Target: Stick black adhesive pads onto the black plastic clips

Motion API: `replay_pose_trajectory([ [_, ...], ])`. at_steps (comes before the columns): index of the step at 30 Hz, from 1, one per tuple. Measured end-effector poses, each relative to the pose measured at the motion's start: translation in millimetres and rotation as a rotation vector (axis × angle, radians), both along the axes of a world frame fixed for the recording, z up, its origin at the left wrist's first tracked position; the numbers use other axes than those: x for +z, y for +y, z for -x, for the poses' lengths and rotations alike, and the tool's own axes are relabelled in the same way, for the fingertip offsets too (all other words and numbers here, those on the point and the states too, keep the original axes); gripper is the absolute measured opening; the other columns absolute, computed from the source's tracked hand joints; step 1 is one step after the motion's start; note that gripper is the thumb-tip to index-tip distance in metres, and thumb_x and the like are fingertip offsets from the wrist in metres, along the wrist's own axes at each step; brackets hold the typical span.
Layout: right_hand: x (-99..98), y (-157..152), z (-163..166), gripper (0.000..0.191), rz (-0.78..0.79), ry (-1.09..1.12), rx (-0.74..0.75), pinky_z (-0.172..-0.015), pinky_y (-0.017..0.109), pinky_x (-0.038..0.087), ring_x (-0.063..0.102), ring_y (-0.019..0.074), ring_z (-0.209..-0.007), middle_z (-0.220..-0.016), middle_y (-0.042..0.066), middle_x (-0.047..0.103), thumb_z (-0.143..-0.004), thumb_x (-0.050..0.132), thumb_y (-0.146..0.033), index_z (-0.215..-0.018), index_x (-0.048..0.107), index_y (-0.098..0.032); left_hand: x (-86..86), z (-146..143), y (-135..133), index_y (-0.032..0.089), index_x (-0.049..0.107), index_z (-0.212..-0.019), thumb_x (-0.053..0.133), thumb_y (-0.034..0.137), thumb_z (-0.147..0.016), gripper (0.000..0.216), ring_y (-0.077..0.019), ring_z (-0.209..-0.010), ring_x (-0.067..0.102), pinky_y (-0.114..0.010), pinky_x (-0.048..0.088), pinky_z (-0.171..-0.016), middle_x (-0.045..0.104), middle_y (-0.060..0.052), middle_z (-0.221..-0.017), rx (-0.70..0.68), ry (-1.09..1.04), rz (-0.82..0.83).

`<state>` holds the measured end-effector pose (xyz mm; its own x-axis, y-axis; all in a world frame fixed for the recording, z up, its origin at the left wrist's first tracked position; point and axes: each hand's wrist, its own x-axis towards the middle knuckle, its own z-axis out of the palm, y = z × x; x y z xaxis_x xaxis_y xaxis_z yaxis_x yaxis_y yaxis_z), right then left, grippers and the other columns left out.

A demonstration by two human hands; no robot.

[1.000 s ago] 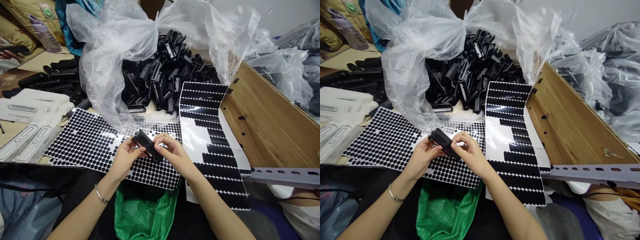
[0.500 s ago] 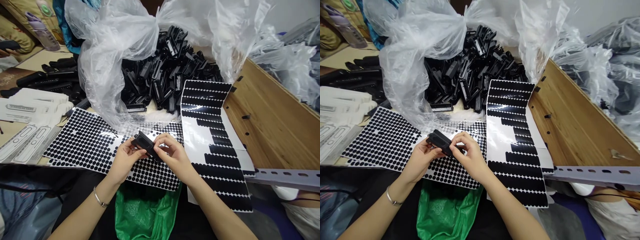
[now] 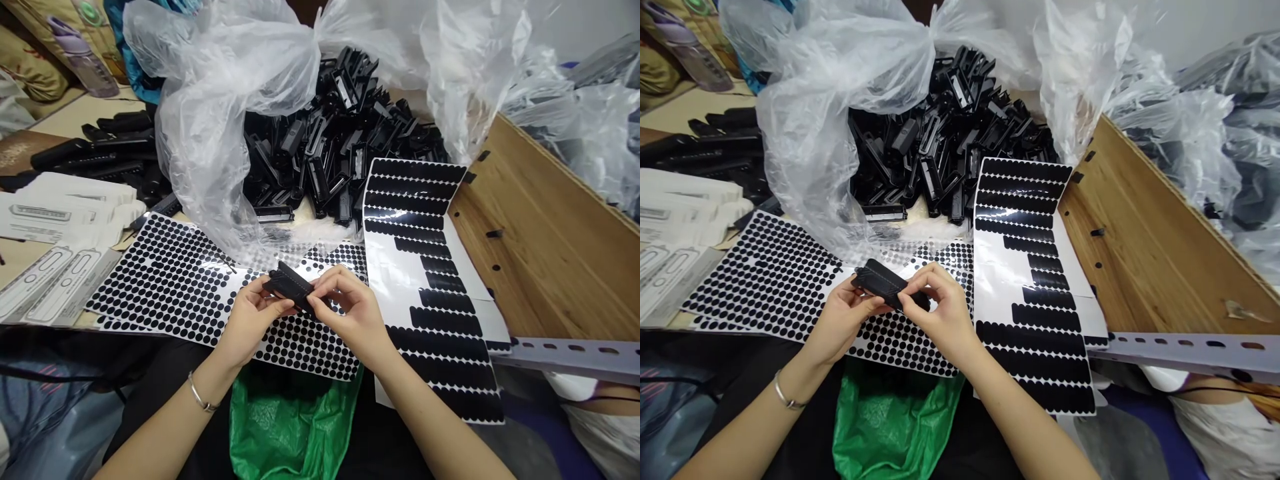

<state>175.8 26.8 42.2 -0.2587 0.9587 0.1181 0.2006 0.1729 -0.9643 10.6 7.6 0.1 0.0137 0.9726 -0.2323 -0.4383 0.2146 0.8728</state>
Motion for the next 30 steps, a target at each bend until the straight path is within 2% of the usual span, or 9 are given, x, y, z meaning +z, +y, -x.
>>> replay_pose_trajectory([
  [6, 1.3, -1, -2, 0.028, 0.009, 0.088, -0.069, -0.082, 0.037, 0.057, 0.064, 0.0197, -0.088, -0.078, 0.001, 0.055, -0.077, 0.077, -0.028, -0.063, 0.054, -0.021, 3.6, 1, 0, 0.019, 0.070, -0.085, 0.084, 0.032, -0.066, 0.027, -0.0165, -0.078, 0.070, -0.029, 0.063, -0.072, 0.073, -0.001, -0.081, -0.012, -0.022, 0.002],
  [9, 2.9, 2, -4, 0.030, 0.134, 0.171, -0.008, -0.082, 0.038, 0.059, 0.066, 0.0190, -0.091, -0.097, 0.002, 0.063, -0.067, 0.085, -0.030, -0.081, 0.059, -0.024, 6.7, 1, -1, 0.020, 0.070, -0.086, 0.084, 0.033, -0.065, 0.028, -0.0178, -0.078, 0.070, -0.031, 0.063, -0.072, 0.073, -0.002, -0.081, -0.026, -0.020, 0.002],
  [11, 2.6, 3, -4, 0.045, 0.222, 0.182, 0.075, -0.083, 0.038, 0.060, 0.067, 0.0195, -0.094, -0.115, 0.005, 0.065, -0.064, 0.087, -0.031, -0.101, 0.062, -0.026, 7.7, 1, -2, 0.020, 0.070, -0.087, 0.085, 0.032, -0.064, 0.030, -0.0190, -0.079, 0.071, -0.033, 0.063, -0.072, 0.073, -0.002, -0.082, -0.037, -0.023, 0.007],
  [13, 1.3, 2, -2, 0.044, 0.246, 0.158, 0.098, -0.086, 0.040, 0.058, 0.069, 0.0211, -0.096, -0.115, 0.006, 0.068, -0.068, 0.085, -0.032, -0.107, 0.066, -0.026, 7.6, 2, -4, 0.020, 0.070, -0.087, 0.085, 0.032, -0.064, 0.029, -0.0205, -0.080, 0.071, -0.036, 0.063, -0.074, 0.074, -0.003, -0.082, -0.047, -0.021, 0.008],
  [16, 0.1, 1, 2, 0.031, 0.233, 0.164, 0.082, -0.091, 0.042, 0.056, 0.070, 0.0227, -0.097, -0.100, 0.004, 0.074, -0.071, 0.082, -0.037, -0.096, 0.071, -0.024, 5.9, 2, -6, 0.019, 0.069, -0.080, 0.085, 0.029, -0.064, 0.025, -0.0201, -0.077, 0.070, -0.038, 0.063, -0.078, 0.073, -0.002, -0.078, -0.052, 0.016, -0.018],
  [19, 2.9, 8, -3, 0.025, 0.212, 0.172, 0.091, -0.092, 0.042, 0.055, 0.070, 0.0211, -0.097, -0.100, 0.004, 0.075, -0.087, 0.063, -0.047, -0.092, 0.072, -0.024, 5.0, 4, -7, 0.020, 0.070, -0.084, 0.083, 0.029, -0.067, 0.024, -0.0180, -0.076, 0.069, -0.033, 0.062, -0.075, 0.072, -0.002, -0.078, -0.053, 0.047, -0.033],
  [22, 5.0, 28, -31, 0.038, 0.108, 0.054, -0.066, -0.095, 0.043, 0.052, 0.067, 0.0196, -0.104, -0.110, 0.007, 0.072, -0.100, 0.037, -0.040, -0.100, 0.072, -0.025, 6.8, 6, -6, 0.021, 0.069, -0.093, 0.080, 0.032, -0.072, 0.026, -0.0160, -0.078, 0.068, -0.027, 0.061, -0.071, 0.070, -0.001, -0.082, -0.027, 0.038, -0.029],
  [26, -8.0, 63, -94, 0.032, -0.278, -0.508, -0.566, -0.099, 0.048, 0.045, 0.057, 0.0265, -0.114, -0.120, 0.012, 0.063, -0.094, 0.046, -0.026, -0.115, 0.068, -0.023, 12.0, 10, -2, 0.021, 0.068, -0.097, 0.076, 0.034, -0.077, 0.025, -0.0137, -0.080, 0.067, -0.025, 0.059, -0.073, 0.070, -0.002, -0.091, -0.053, 0.013, -0.004],
  [30, -26.4, 87, -142, 0.034, -0.139, -0.882, -0.665, -0.098, 0.057, 0.038, 0.047, 0.0355, -0.115, -0.121, 0.015, 0.058, -0.088, 0.054, -0.026, -0.117, 0.070, -0.022, 13.9, 10, -4, 0.020, 0.066, -0.104, 0.077, 0.036, -0.076, 0.033, -0.0161, -0.085, 0.067, -0.026, 0.059, -0.075, 0.070, -0.004, -0.095, -0.105, 0.038, 0.032],
])
